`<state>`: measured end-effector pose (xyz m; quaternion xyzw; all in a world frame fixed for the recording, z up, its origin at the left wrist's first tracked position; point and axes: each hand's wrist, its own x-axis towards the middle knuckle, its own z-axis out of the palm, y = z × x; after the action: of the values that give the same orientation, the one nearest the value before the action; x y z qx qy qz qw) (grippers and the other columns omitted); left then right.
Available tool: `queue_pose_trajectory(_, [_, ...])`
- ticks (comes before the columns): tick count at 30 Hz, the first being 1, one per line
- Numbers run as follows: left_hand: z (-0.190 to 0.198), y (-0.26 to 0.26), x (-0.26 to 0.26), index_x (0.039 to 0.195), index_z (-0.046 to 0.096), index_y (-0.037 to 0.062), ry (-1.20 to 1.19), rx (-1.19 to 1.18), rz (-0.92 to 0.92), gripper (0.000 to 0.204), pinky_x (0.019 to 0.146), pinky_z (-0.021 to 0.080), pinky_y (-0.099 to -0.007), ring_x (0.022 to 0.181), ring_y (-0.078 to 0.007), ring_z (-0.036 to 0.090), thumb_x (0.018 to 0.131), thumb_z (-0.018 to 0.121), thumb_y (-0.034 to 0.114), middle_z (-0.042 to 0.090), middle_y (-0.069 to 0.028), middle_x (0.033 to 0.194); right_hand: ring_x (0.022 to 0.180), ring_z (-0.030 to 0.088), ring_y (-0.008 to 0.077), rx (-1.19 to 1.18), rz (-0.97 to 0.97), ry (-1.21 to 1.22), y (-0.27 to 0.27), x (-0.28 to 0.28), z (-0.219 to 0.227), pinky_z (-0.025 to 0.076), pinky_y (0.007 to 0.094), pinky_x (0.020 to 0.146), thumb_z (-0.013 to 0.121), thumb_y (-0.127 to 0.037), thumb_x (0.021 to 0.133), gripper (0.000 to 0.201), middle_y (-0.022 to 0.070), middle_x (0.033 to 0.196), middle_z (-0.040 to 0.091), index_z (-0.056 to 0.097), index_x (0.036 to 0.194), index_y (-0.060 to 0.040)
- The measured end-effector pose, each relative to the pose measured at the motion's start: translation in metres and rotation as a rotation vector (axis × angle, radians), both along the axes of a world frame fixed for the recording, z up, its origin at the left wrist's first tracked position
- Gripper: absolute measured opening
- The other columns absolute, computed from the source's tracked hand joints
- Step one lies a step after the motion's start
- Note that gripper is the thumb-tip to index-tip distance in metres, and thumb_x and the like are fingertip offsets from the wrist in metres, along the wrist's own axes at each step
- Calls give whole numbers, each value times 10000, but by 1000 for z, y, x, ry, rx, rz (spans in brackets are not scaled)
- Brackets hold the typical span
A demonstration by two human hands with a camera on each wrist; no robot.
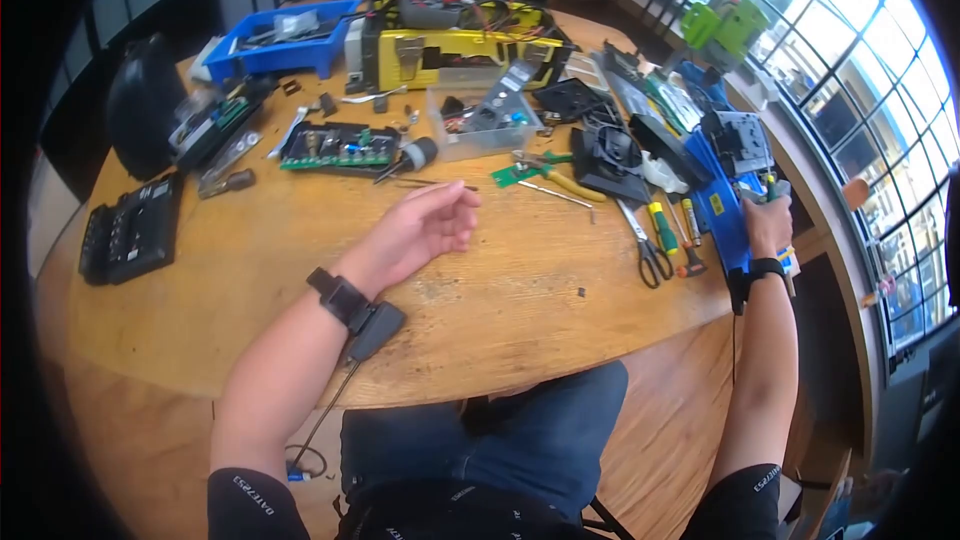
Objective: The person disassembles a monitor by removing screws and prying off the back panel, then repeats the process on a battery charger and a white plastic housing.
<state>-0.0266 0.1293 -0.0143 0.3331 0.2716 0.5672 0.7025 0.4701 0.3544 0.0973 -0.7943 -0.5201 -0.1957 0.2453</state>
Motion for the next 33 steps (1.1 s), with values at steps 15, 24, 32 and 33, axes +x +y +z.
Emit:
queue_pose_trajectory(15, [-5,3,-1,1166,696,22,-4,13,4,355,845,563,-346,876,-167,671,1125,533,335,709,-48,960,1039,719,459,198,131,-259,12,76,41,559,558,898,621,-123,919,292,249,1073,753,700,1197,-83])
queue_pose_trajectory(24, [-9,7,-2,1165,698,18,-14,15,4,355,850,577,-361,891,-177,685,1122,535,330,720,-53,969,1021,724,451,329,126,-159,11,78,104,544,539,883,639,-201,901,311,242,1024,754,702,1176,-69])
queue_pose_trajectory(32, [9,0,6,1304,639,29,50,79,-24,346,955,572,-368,1132,-198,693,1104,579,306,701,-93,1234,712,623,129,162,753,722,-49,-59,108,490,351,607,668,-117,904,103,20,775,616,647,991,-67])
queue_pose_trajectory(33, [17,-4,12,1393,581,50,186,110,56,413,1052,518,-396,1275,-214,612,1078,624,313,634,-104,1363,685,603,113,84,847,792,-65,-84,101,468,330,578,665,-100,904,106,6,780,598,637,1004,-80])
